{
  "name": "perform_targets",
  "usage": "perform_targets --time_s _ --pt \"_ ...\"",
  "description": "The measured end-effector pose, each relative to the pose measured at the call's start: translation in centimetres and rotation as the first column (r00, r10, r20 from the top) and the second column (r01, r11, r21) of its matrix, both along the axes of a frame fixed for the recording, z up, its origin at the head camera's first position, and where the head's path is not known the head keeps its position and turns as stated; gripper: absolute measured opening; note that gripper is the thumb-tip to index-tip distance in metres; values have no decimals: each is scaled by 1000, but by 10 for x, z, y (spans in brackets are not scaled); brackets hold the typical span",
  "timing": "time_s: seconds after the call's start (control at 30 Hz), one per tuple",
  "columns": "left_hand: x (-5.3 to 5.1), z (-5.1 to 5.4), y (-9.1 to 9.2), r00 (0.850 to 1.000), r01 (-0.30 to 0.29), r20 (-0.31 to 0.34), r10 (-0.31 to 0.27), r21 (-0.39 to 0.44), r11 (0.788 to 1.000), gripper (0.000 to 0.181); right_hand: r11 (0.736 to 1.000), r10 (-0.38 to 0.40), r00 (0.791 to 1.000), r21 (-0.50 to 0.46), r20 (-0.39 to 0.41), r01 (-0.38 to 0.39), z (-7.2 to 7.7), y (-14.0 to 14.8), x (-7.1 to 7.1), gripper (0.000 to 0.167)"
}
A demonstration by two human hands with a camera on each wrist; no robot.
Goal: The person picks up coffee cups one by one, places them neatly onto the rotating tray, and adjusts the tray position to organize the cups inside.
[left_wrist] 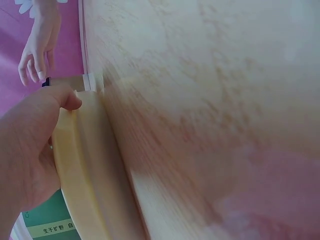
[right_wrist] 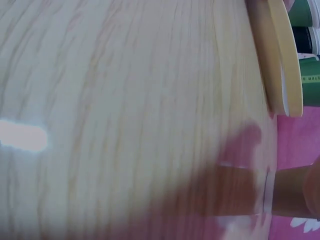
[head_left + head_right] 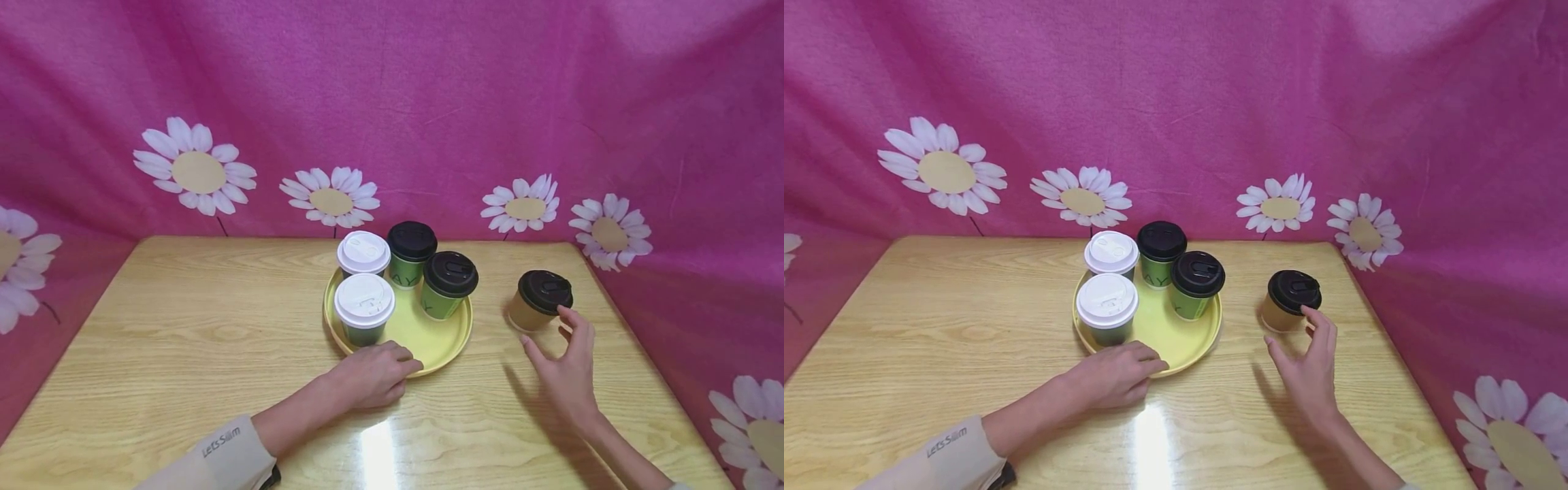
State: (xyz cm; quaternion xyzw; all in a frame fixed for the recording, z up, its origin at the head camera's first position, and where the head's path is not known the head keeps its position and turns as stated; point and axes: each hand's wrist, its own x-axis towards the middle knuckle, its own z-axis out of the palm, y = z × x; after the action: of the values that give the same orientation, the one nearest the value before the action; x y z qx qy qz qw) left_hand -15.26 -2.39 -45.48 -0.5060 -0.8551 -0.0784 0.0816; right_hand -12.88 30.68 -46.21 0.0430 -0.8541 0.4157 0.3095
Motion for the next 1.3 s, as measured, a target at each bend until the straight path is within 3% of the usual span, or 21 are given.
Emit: perform_targets --time_s 0.17,0.3,0.53,0.8,1.03,1.13,1.3 --pt "0 0 1 1000 -6 5 6 2 1000 24 988 -76 996 -131 54 83 1 6 -4 86" --pt "1 0 0 1000 -5 11 5 6 1000 24 966 -95 987 -228 130 123 0 10 -10 93" --pt "1 1 1 999 -6 32 6 8 1000 24 937 -32 967 -330 252 117 -3 17 -22 110" --pt "1 1 1 999 -14 50 13 13 1000 26 887 44 935 -445 352 126 -3 18 -35 115" --pt "1 0 1 999 -16 44 15 21 1000 26 875 72 915 -465 398 133 -7 22 -46 117" --pt "1 0 1 999 -21 48 20 19 1000 26 860 90 917 -494 388 125 -9 21 -51 114" --pt "0 0 1 999 -16 43 15 24 1000 25 869 66 921 -476 384 137 -14 18 -56 111"
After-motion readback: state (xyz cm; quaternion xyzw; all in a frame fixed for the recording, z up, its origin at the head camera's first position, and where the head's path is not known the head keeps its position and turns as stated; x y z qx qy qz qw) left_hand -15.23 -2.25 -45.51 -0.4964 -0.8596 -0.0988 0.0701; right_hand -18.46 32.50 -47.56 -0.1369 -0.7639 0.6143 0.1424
